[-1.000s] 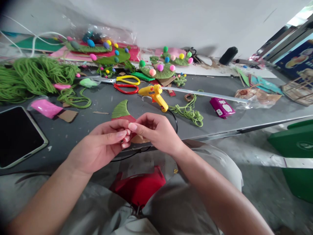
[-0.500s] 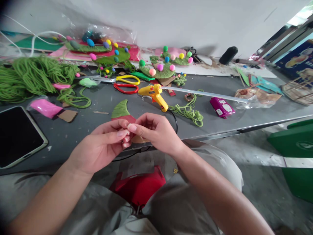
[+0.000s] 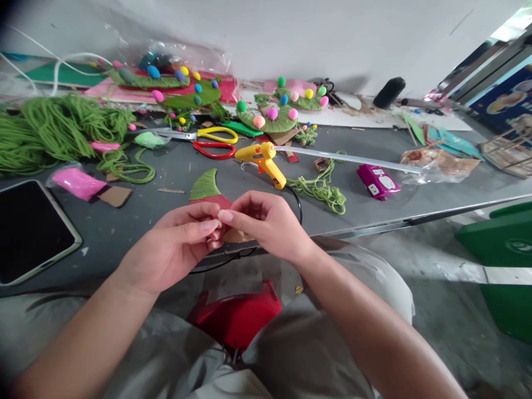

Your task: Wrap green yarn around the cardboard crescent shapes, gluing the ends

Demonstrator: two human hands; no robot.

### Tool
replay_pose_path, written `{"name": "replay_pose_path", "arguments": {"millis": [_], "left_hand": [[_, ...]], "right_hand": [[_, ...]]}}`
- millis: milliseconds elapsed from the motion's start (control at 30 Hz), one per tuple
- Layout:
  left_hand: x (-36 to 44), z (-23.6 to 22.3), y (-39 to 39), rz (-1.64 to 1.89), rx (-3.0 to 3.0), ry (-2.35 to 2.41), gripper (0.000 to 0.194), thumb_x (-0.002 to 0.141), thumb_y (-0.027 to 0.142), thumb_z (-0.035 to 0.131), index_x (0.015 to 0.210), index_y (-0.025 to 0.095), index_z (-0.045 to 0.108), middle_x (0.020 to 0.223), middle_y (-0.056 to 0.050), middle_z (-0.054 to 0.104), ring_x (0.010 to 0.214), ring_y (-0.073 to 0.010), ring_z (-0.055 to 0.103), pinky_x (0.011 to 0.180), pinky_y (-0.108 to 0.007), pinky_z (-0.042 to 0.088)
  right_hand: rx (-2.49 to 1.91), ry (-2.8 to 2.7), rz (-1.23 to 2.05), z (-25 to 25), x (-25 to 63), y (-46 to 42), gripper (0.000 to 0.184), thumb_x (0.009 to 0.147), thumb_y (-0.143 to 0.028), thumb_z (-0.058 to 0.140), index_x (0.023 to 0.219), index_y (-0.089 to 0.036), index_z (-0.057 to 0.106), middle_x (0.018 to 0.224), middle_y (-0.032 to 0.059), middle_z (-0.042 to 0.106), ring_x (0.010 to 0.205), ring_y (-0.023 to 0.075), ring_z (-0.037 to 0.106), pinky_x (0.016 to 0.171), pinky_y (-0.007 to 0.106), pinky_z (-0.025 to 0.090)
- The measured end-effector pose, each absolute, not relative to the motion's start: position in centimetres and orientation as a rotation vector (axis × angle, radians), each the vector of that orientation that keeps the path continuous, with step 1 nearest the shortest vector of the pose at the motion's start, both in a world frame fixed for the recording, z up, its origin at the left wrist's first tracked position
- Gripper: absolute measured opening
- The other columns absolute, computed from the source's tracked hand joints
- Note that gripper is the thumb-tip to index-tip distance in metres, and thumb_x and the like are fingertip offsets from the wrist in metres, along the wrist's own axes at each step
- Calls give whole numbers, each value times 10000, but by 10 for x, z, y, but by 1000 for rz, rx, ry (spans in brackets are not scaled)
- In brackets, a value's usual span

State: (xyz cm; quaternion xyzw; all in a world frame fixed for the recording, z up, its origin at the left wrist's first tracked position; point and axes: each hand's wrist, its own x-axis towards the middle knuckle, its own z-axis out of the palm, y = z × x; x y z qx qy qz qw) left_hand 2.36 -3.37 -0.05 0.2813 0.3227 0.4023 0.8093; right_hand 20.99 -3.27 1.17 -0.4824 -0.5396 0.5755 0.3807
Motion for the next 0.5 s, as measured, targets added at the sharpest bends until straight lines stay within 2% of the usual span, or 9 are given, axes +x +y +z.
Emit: {"name": "replay_pose_path", "arguments": {"millis": [500], "left_hand": [[27,-1,-35,870,513,614,151,733,88,807,874,132,782,776,-22,710,649,-77,651,642,-155,554]], "right_hand": [[-1089,-1243,1610,8,206,-33,349,756,-437,837,809,-160,631,702,-23,641,617,80,588,561,194,472]]}}
